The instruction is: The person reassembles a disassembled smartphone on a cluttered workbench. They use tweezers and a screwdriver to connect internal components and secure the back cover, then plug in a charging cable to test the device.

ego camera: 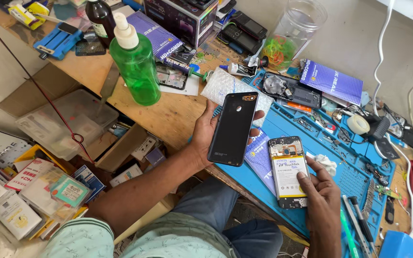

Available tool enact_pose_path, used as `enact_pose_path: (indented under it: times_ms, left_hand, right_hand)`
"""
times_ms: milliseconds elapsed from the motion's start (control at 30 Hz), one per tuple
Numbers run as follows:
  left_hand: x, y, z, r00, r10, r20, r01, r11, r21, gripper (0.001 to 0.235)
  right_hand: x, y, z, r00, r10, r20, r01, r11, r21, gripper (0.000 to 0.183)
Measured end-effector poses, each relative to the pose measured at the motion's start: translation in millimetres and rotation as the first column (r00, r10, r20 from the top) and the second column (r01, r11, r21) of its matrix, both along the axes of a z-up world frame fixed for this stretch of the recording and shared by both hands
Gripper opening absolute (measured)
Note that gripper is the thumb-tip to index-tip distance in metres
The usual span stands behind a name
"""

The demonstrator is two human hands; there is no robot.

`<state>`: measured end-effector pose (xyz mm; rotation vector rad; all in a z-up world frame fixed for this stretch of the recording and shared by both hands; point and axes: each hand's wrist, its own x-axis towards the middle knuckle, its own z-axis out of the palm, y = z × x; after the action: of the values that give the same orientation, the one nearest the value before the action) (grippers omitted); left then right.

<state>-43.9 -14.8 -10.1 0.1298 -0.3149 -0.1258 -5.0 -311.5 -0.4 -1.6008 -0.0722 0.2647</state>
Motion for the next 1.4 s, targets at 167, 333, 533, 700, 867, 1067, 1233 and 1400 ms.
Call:
enact_pose_path:
  times_ms: [167, 333, 533, 700, 867, 1067, 1233, 1400]
  left_hand:
    - [-1, 1, 0, 0.999, -0.034, 0.015, 0.034, 0.999, -0.024, 0.088]
    - [0, 1, -1, 0.998, -0.060, 0.006, 0.061, 0.997, -0.047, 0.091]
    - [-1, 0, -3, 0.998, -0.036, 0.041, 0.037, 0.999, -0.010, 0.093]
    - [3, -5, -6, 1.000, -0.013, -0.004, 0.013, 1.000, 0.001, 0.089]
    - [3, -15, -5, 0.995, 0.031, -0.093, -0.025, 0.998, 0.059, 0.081]
    - [5, -23, -9, 0.979, 0.068, -0.193, -0.052, 0.995, 0.086, 0.075]
    - [8, -28, -9, 0.937, 0.201, -0.286, -0.138, 0.964, 0.226, 0.064]
    - [5, -30, -7, 0.920, 0.246, -0.304, -0.158, 0.945, 0.286, 0.064]
  right_hand:
    - [-4, 2, -1, 1.000, -0.018, 0.018, 0.019, 1.000, -0.015, 0.056]
    - [-6, 2, -2, 0.998, -0.015, 0.062, 0.017, 1.000, -0.025, 0.057]
    - [-7, 6, 1, 0.997, -0.032, 0.075, 0.038, 0.996, -0.077, 0.057]
    - [-8, 10, 11, 0.992, -0.047, 0.117, 0.088, 0.924, -0.372, 0.054]
    - [-7, 12, 21, 0.992, -0.003, 0.128, 0.075, 0.824, -0.562, 0.057]
    - [-1, 8, 14, 0.991, 0.033, 0.127, 0.029, 0.890, -0.456, 0.058]
    - [0, 6, 13, 0.993, 0.025, 0.115, 0.032, 0.880, -0.475, 0.058]
    - [-2, 7, 13, 0.994, 0.025, 0.110, 0.025, 0.903, -0.430, 0.055]
